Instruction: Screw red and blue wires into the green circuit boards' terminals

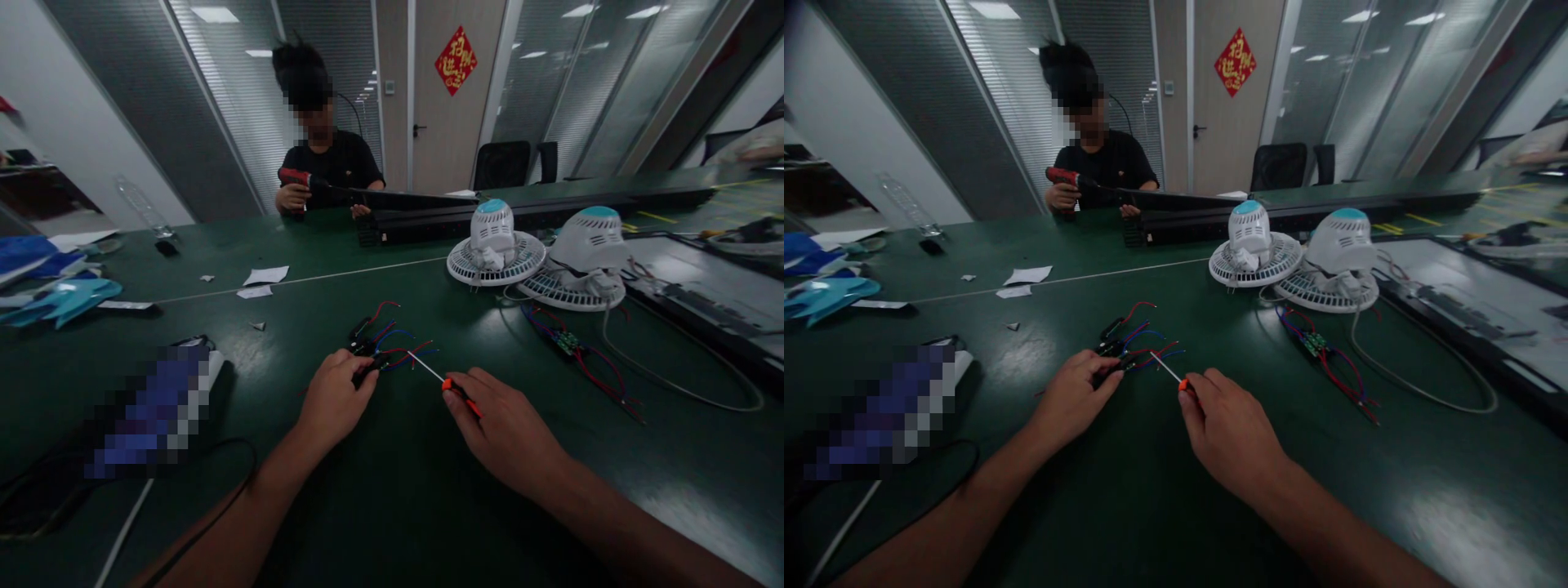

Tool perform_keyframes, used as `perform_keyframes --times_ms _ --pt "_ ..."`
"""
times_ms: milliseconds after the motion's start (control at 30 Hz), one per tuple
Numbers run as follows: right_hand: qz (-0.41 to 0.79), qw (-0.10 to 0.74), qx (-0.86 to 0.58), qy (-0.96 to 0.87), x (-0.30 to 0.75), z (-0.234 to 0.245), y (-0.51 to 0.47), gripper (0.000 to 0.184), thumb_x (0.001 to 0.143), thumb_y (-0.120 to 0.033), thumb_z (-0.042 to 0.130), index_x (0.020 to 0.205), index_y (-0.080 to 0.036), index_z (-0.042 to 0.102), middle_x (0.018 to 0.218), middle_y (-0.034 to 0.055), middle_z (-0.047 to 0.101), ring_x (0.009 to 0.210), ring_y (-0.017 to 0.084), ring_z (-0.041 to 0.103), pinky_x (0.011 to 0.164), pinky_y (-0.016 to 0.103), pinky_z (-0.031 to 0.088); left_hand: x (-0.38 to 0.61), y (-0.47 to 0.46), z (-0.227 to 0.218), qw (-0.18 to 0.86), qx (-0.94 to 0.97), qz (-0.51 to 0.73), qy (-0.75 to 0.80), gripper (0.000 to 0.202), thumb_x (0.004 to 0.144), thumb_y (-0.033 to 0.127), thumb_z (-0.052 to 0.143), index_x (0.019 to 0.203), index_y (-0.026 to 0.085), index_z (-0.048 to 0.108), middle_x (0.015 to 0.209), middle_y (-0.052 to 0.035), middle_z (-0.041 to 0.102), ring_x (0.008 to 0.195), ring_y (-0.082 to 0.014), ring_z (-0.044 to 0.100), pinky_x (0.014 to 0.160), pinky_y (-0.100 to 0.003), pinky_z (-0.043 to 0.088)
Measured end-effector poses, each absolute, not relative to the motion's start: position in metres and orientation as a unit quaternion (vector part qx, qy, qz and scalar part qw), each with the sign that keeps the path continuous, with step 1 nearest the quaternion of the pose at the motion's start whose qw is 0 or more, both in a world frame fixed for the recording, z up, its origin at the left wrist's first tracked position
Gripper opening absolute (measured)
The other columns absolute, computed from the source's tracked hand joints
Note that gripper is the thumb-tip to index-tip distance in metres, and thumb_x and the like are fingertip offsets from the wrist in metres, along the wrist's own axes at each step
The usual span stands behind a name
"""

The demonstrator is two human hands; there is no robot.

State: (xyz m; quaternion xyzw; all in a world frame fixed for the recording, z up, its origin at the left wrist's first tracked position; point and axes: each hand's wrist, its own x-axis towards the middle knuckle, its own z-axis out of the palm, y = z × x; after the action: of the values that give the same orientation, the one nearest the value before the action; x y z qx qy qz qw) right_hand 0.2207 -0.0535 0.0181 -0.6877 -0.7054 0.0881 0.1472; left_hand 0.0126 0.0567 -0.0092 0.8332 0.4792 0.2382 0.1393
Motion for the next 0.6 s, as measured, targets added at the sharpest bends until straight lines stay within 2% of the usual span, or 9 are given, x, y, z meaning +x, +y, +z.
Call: perform_keyframes --times_ms 167,267,367,467,533,600 --pt "0.082 0.173 -0.698 -0.69 0.235 0.028 -0.056 0.017 0.095 -0.029 0.057 0.103 -0.016 0.065 0.098 0.0034 0.068 0.078 0.016 0.066 0.07 0.035 0.055 0.009 0.051 -0.003 0.107 0.833 0.257 0.478 0.03 0.084 0.029 0.059 0.108 0.013 0.067 0.1 -0.0115 0.063 0.094 -0.0276 0.062 0.083 -0.044 0.052" --pt "0.078 0.187 -0.715 -0.669 0.252 0.036 -0.062 0.017 0.095 -0.029 0.058 0.105 -0.017 0.065 0.101 0.0043 0.068 0.082 0.017 0.067 0.073 0.037 0.055 0.011 0.037 0.003 0.091 0.851 0.273 0.44 0.025 0.084 0.026 0.057 0.103 0.012 0.065 0.101 -0.0133 0.062 0.096 -0.0292 0.06 0.084 -0.046 0.05" --pt "0.069 0.194 -0.754 -0.624 0.281 0.041 -0.069 0.023 0.094 -0.03 0.059 0.112 -0.017 0.063 0.109 0.006 0.067 0.089 0.02 0.067 0.077 0.04 0.055 0.016 0.017 0.005 0.111 0.887 0.277 0.352 0.015 0.086 0.026 0.054 0.08 0.017 0.065 0.081 -0.0068 0.063 0.078 -0.023 0.062 0.072 -0.038 0.052" --pt "0.057 0.183 -0.809 -0.555 0.322 0.046 -0.074 0.028 0.094 -0.031 0.059 0.119 -0.017 0.06 0.114 0.0072 0.066 0.091 0.02 0.067 0.076 0.04 0.056 0.02 0.001 0.001 0.123 0.944 0.206 0.227 0.022 0.09 0.024 0.048 0.075 0.018 0.063 0.072 -0.0054 0.063 0.063 -0.0199 0.062 0.056 -0.033 0.05" --pt "0.052 0.161 -0.841 -0.513 0.349 0.051 -0.076 0.03 0.094 -0.031 0.06 0.12 -0.017 0.06 0.116 0.0075 0.065 0.092 0.021 0.067 0.076 0.041 0.056 0.022 -0.003 -0.005 0.148 0.957 0.157 0.191 0.017 0.09 0.026 0.051 0.089 0.018 0.066 0.078 -0.0057 0.069 0.067 -0.0213 0.067 0.059 -0.034 0.053" --pt "0.051 0.133 -0.861 -0.488 0.37 0.054 -0.076 0.03 0.093 -0.032 0.06 0.12 -0.017 0.06 0.118 0.0075 0.065 0.094 0.022 0.067 0.078 0.042 0.056 0.023 -0.003 -0.009 0.163 0.959 0.14 0.183 0.024 0.09 0.028 0.053 0.108 0.018 0.064 0.094 -0.0089 0.074 0.081 -0.025 0.071 0.07 -0.039 0.056"
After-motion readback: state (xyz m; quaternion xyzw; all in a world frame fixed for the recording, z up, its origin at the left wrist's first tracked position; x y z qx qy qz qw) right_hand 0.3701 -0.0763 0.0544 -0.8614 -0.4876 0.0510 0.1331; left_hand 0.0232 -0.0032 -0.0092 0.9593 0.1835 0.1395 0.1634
